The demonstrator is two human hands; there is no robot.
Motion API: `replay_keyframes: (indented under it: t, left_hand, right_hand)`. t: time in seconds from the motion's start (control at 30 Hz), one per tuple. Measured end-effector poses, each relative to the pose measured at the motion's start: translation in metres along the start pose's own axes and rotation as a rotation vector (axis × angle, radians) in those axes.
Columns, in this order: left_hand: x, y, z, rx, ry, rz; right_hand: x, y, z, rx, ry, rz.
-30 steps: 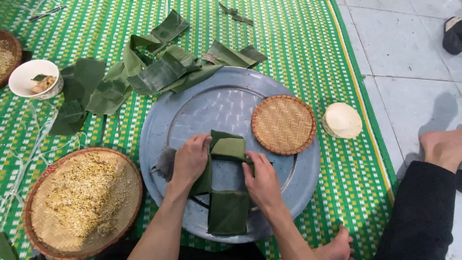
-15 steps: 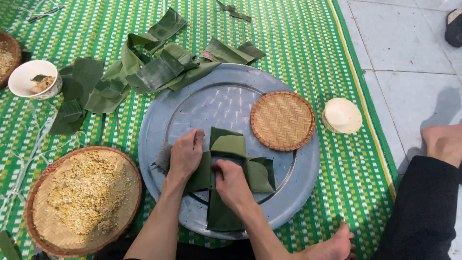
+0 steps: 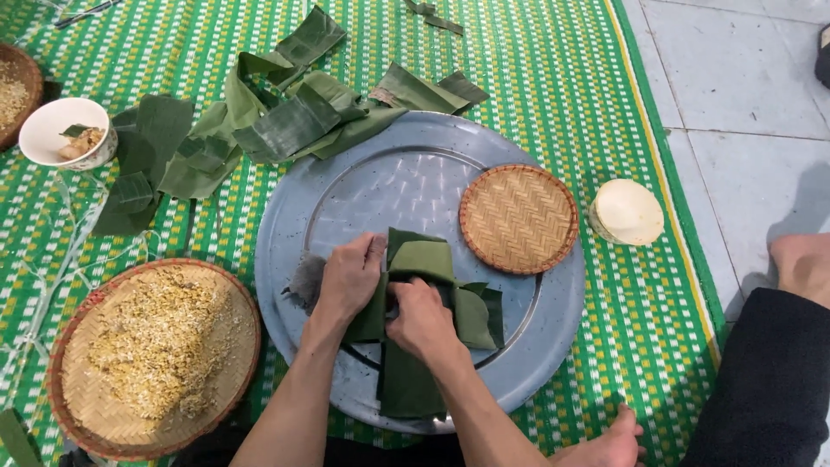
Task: Arranging and folding banana leaves into a square mold on a metal tray to prepare for food wrapping.
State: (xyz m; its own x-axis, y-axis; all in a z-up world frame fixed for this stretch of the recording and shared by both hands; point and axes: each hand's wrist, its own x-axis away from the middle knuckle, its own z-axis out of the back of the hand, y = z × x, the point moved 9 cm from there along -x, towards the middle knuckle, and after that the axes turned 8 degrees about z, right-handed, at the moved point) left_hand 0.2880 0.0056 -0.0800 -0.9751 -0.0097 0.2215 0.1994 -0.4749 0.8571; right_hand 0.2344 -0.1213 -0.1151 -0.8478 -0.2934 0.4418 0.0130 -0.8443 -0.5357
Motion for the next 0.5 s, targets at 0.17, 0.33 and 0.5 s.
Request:
replay_keyframes:
  t: [0.17,0.33,0.5]
  left_hand:
    - [-0.001,0.002,-0.001,-0.008,-0.012,-0.016]
    - [0.003,0.005,-0.001,-0.03,-0.027,0.011]
    - [0.0,-0.004,0.005,-0.12,0.0,0.071]
  right_hand:
    - [-0.003,0.004,-0.006,0.006,-0.03,-0.007]
    - [0.011,-0.015,0.008,-0.012,-0.044,-0.01]
    - [0.02,-0.024,0.026,-0.066,0.022,-0.019]
